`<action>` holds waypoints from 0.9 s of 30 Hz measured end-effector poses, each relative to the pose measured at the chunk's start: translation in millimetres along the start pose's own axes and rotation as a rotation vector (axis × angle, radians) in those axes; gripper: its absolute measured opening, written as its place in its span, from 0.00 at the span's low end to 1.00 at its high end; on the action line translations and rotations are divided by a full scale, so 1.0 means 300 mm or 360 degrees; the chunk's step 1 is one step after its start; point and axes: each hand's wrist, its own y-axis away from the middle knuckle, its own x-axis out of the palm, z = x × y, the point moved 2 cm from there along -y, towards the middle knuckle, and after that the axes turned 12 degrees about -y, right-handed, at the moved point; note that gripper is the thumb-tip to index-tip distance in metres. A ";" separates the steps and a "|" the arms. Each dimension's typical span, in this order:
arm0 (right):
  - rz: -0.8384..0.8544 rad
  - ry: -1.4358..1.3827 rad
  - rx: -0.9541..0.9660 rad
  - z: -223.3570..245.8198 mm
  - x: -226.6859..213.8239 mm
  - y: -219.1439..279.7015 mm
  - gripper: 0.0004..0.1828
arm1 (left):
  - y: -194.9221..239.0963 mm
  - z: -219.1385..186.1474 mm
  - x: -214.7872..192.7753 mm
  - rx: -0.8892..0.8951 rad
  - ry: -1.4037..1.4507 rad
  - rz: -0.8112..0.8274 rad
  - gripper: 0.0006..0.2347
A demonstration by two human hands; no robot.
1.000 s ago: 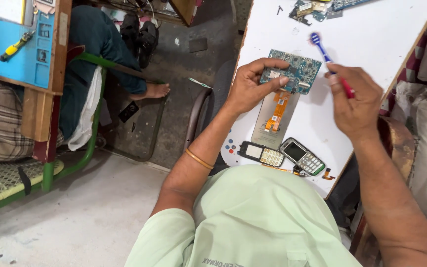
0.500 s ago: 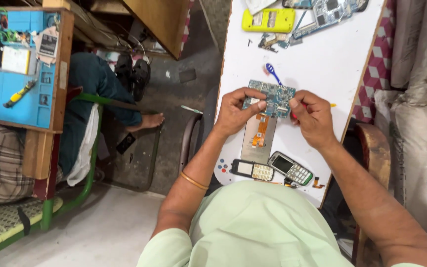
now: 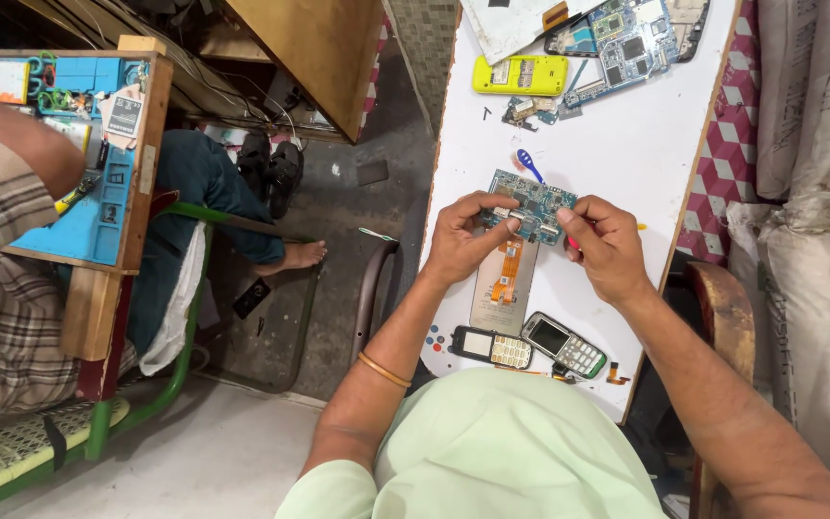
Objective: The person holds a mobile phone motherboard and uses a toothbrush to scrub its surface. They rotate the board to access different areas and continue brushing the components and connectors.
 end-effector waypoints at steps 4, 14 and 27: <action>-0.0002 -0.0011 0.0050 -0.003 -0.004 -0.002 0.14 | -0.002 0.007 0.000 -0.0011 -0.0033 0.0003 0.07; 0.0054 0.0139 0.0000 0.022 0.016 -0.009 0.16 | -0.003 0.013 0.007 -0.0118 -0.0238 -0.0098 0.08; 0.0127 0.0217 -0.0197 0.014 -0.015 -0.024 0.17 | -0.017 0.071 -0.027 0.0080 0.0130 -0.0011 0.17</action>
